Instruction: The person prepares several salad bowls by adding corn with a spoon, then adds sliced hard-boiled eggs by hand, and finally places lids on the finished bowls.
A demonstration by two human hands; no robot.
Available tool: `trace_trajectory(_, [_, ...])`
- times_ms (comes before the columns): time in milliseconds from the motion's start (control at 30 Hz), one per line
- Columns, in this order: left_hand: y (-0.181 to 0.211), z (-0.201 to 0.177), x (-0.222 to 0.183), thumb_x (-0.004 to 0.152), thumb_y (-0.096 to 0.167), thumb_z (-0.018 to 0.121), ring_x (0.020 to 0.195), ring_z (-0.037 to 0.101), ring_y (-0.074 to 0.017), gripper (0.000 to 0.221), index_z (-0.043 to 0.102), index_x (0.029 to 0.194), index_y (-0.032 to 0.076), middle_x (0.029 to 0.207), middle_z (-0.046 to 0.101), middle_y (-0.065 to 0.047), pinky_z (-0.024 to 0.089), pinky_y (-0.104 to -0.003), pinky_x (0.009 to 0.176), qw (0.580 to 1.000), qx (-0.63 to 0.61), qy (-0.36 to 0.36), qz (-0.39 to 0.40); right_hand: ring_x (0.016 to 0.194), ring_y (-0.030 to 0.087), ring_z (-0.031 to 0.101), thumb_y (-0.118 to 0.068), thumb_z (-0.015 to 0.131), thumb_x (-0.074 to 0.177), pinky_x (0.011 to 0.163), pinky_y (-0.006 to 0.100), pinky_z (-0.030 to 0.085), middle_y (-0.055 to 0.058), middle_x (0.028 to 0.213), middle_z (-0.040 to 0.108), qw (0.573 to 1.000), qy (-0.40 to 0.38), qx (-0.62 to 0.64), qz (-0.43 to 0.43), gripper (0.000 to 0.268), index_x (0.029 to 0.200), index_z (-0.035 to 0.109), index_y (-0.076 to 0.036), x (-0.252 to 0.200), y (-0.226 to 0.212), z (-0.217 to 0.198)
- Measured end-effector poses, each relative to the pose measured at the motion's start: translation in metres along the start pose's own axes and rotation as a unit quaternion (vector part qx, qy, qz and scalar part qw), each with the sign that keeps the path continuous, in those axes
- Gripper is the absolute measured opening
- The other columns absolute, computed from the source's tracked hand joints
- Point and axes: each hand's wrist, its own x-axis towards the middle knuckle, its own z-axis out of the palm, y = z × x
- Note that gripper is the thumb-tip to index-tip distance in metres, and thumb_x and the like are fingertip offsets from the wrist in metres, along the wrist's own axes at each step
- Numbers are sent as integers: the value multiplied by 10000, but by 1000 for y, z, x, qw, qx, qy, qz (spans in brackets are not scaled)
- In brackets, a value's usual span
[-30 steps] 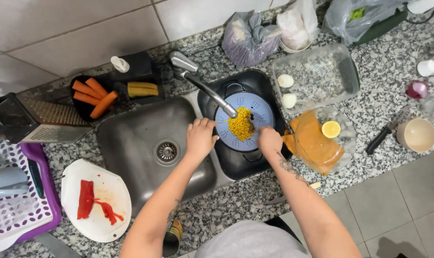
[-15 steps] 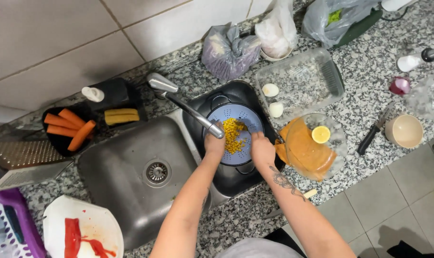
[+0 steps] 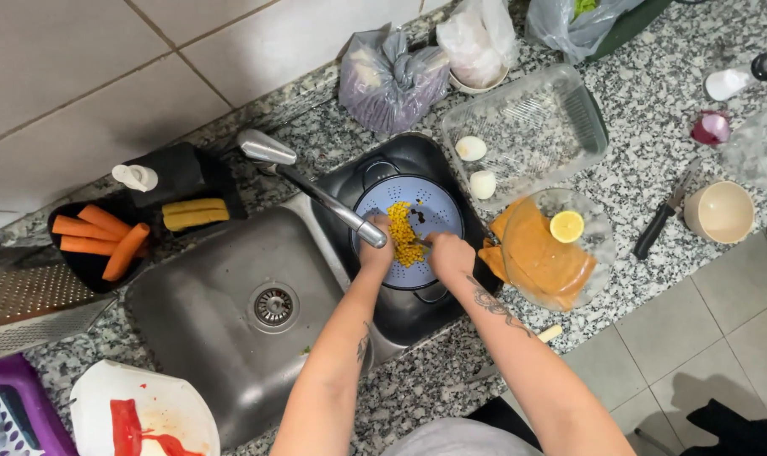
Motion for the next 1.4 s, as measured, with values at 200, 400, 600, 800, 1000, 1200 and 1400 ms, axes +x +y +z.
trace_trajectory(200, [11,0,-9,915,355,375,932,631,-264,396,497,1168,76,1173,483,-195,447,-418,831,998,20,-43,-29,769,302,691,-75,555,826,673,420,558,85,786,674,993,-70,84,38,260,948,713,-242,7,-7,-14])
trace_trajectory(400, [26,-16,-10,888,12,465,1015,601,-370,380,490,1265,-25,1192,497,-258,476,-457,861,960,240,-82,122,944,363,655,-139,472,865,778,479,529,127,947,692,971,-128,170,107,307,1038,691,-267,3,-11,-33])
trace_trajectory(600, [28,-27,-15,896,-34,499,844,637,-342,332,559,1221,-7,1033,584,-275,491,-383,688,965,197,-61,161,1034,370,611,-110,484,873,863,481,491,148,1026,682,957,-108,251,98,306,1091,685,-186,-24,-19,-69])
trace_trajectory(800, [14,-22,-18,897,3,526,777,664,-320,286,659,1132,98,920,662,-210,527,-362,620,920,289,-67,256,1000,347,624,-83,489,872,851,467,492,135,956,696,940,-90,306,123,298,1078,691,-158,-53,-24,-98])
trace_trajectory(1000, [35,-21,-38,915,-11,531,986,608,-388,229,642,1114,5,1022,626,-238,516,-466,816,942,152,-27,297,972,317,634,-110,507,869,834,427,499,94,913,694,941,-73,307,123,280,1057,701,-188,-59,-15,-92])
trace_trajectory(1200, [11,-13,-27,1008,258,423,1320,341,-329,384,492,1338,74,1395,434,-165,309,-403,1092,983,-146,-47,98,945,303,635,-95,506,877,837,418,496,83,867,683,938,-41,323,119,281,1073,694,-166,-78,-14,-117])
trace_trajectory(1400, [2,13,-48,1013,398,187,1400,200,-296,544,372,1412,78,1491,301,-118,185,-394,1152,920,-348,-175,-43,1010,339,612,-175,593,841,872,425,487,104,1018,658,952,12,302,55,278,1105,678,-198,-118,3,-151])
